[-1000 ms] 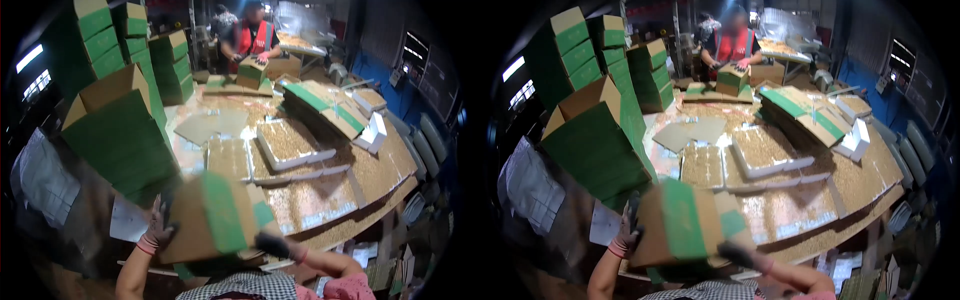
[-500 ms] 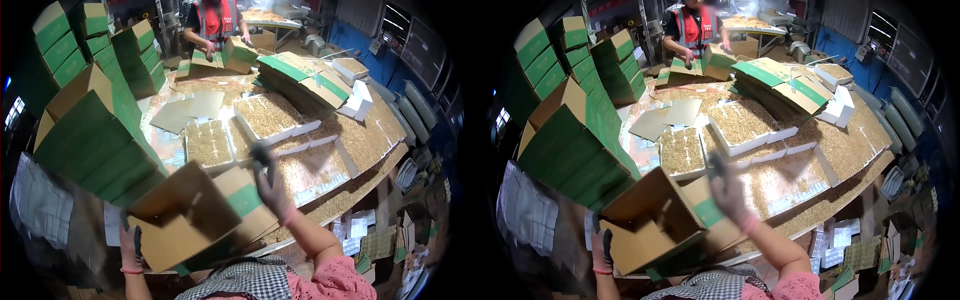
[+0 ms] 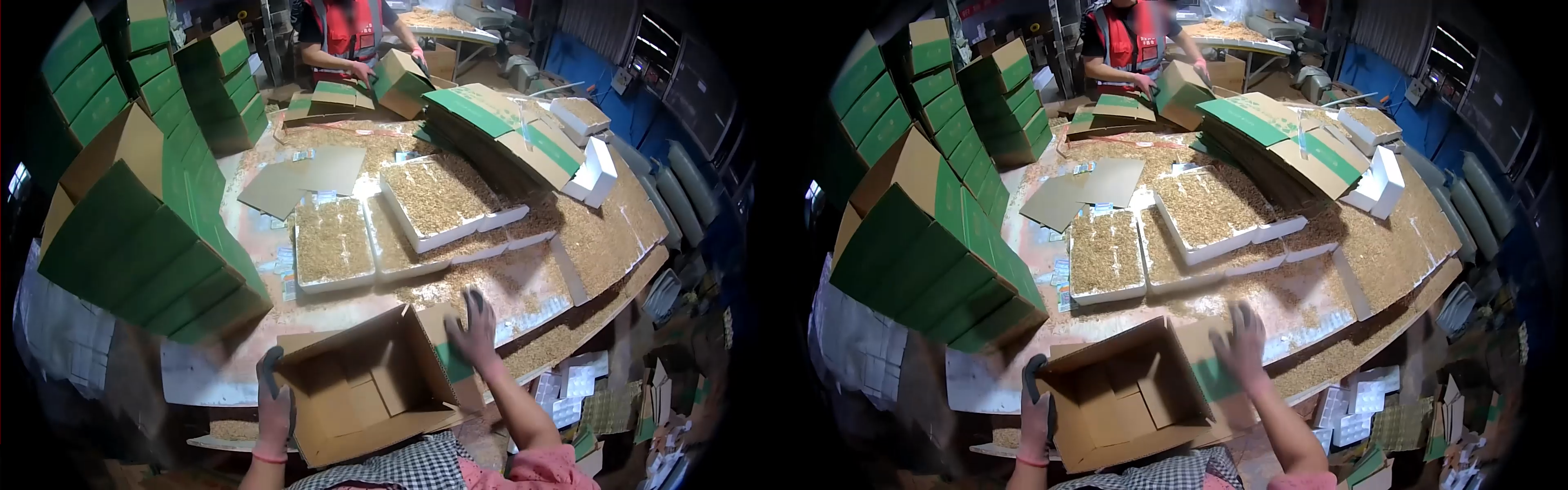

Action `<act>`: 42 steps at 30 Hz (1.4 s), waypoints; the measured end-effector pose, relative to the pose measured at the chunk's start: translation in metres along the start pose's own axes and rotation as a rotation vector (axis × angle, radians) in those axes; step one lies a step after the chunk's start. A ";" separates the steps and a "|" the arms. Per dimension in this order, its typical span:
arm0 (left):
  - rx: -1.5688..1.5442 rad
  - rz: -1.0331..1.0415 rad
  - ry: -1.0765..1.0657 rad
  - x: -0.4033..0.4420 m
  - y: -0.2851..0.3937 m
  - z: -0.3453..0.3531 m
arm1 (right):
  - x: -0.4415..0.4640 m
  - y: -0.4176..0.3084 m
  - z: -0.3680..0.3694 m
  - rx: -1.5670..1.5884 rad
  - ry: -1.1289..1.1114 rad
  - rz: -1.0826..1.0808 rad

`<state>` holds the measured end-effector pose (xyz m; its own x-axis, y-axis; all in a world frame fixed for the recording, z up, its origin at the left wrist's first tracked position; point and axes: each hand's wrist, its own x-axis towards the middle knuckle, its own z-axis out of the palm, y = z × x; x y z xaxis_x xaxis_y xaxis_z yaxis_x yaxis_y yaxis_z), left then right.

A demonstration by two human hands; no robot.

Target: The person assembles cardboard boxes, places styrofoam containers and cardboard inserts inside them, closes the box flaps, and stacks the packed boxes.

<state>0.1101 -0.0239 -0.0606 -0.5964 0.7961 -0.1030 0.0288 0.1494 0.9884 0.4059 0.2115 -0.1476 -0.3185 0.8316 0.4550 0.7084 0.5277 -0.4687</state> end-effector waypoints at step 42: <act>0.317 0.457 -0.078 0.078 0.036 0.022 | 0.120 -0.095 -0.092 0.622 -1.337 0.217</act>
<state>0.0823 0.0569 -0.0359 -0.4057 0.8604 0.3085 0.5171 -0.0622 0.8537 0.3585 0.2454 0.0214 -0.8162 0.2592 -0.5164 0.5504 0.0769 -0.8314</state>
